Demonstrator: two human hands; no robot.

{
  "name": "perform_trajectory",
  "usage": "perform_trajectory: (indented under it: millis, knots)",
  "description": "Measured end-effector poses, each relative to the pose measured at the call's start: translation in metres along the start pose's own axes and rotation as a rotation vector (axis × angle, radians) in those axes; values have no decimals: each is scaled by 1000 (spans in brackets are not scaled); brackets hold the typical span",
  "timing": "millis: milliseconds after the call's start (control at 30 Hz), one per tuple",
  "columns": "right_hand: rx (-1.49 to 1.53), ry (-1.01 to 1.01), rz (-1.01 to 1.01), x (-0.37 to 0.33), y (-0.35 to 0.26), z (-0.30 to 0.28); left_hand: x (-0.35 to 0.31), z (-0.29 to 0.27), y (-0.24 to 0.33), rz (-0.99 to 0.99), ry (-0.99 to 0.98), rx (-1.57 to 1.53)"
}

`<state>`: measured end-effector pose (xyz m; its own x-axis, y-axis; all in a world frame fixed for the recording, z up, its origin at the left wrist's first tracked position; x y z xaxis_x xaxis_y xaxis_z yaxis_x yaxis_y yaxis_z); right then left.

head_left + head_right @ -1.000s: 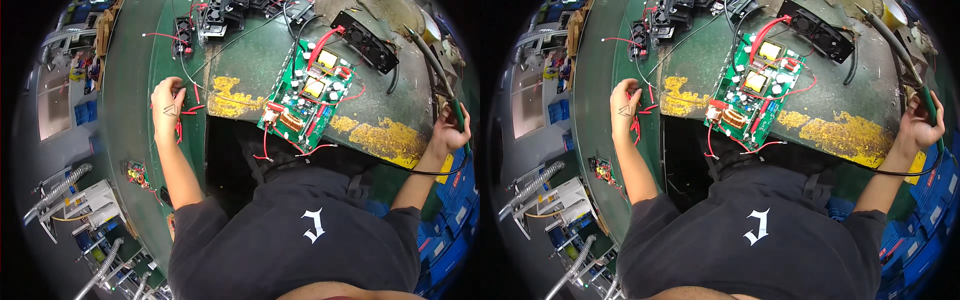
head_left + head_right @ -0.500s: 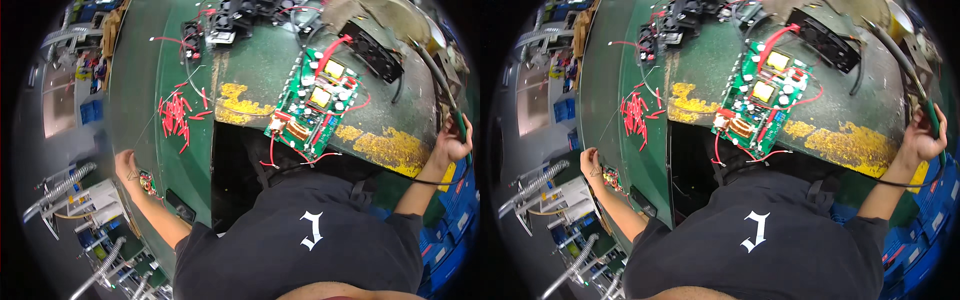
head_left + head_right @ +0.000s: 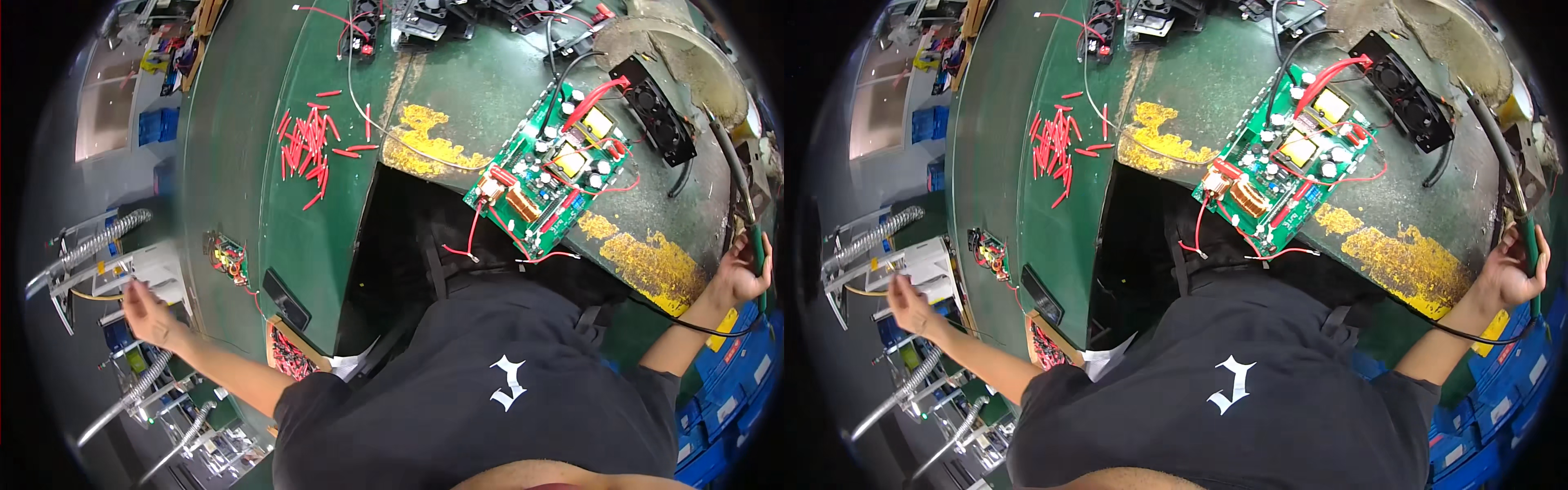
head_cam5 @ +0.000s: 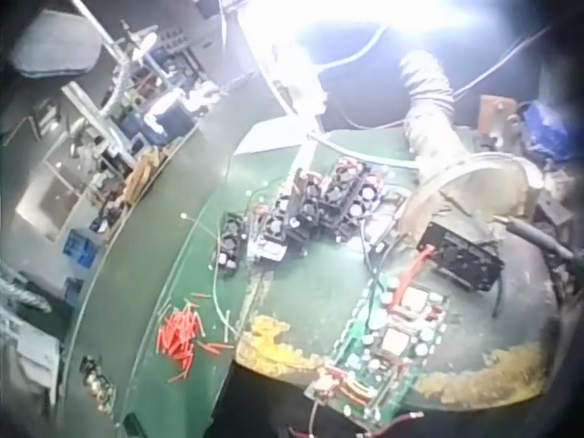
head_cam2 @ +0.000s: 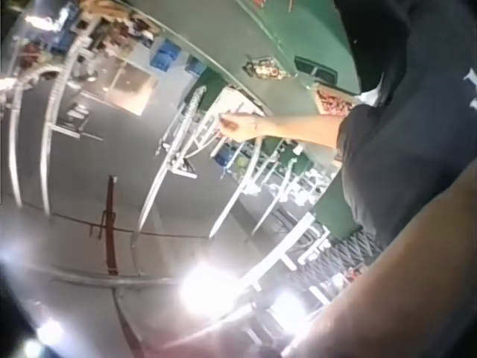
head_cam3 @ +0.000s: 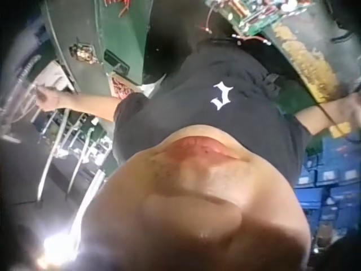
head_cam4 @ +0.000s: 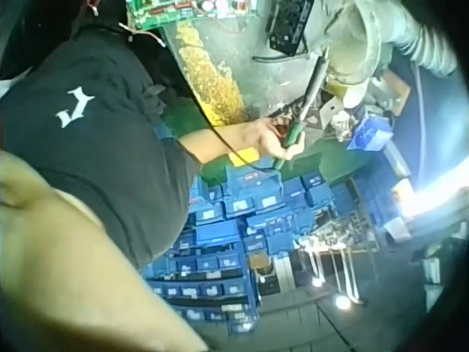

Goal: Soldering electronic components and wires onto a printed circuit board at a workbench.

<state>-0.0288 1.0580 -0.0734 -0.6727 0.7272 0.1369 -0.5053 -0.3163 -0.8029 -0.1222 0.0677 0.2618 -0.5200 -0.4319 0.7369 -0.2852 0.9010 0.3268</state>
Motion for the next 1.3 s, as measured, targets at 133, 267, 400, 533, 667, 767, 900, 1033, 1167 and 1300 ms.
perform_trajectory:
  millis: [133, 267, 400, 533, 667, 767, 900, 1033, 1167, 1300]
  knots:
    - [-65, 69, -50, -1, 1, -4, 10, -32, 103, 15, -9, -501]
    - [-18, 16, -45, -1, 1, -7, 75, -24, 66, -241, -481, -1356]
    - [3, -13, -38, -3, -1, -5, 85, 46, 66, -484, -516, -1696]
    - [-1, -69, -38, -5, 4, 9, 68, 166, 37, -678, -301, -2061]
    - [-10, -63, -16, -13, 4, 20, -36, 280, 90, -834, -168, -2009]
    - [-43, 28, -46, -21, 7, 40, -106, 300, 160, -1082, -329, -2105]
    - [-19, -4, -82, -33, 1, 64, -173, 291, 230, -1131, -501, -2158]
    - [-59, 35, -103, -36, -2, 75, -204, 279, 209, -670, -694, -1498]
    - [-42, -68, -94, -40, -3, 88, -243, 269, 191, -675, -885, -1214]
    - [-41, -74, -96, -42, -3, 91, -268, 265, 162, -819, -1064, -1083]
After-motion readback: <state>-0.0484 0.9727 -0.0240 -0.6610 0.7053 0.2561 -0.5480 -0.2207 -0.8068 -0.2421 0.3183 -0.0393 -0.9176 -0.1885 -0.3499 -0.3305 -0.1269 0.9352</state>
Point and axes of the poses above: each hand's wrist, its own x-axis towards the middle knuckle, its own z-axis out of the palm, y = z × x, the point moved 6 cm from there along x, towards the middle knuckle, and after that the axes turned 9 degrees about x, right-handed, at the moved point
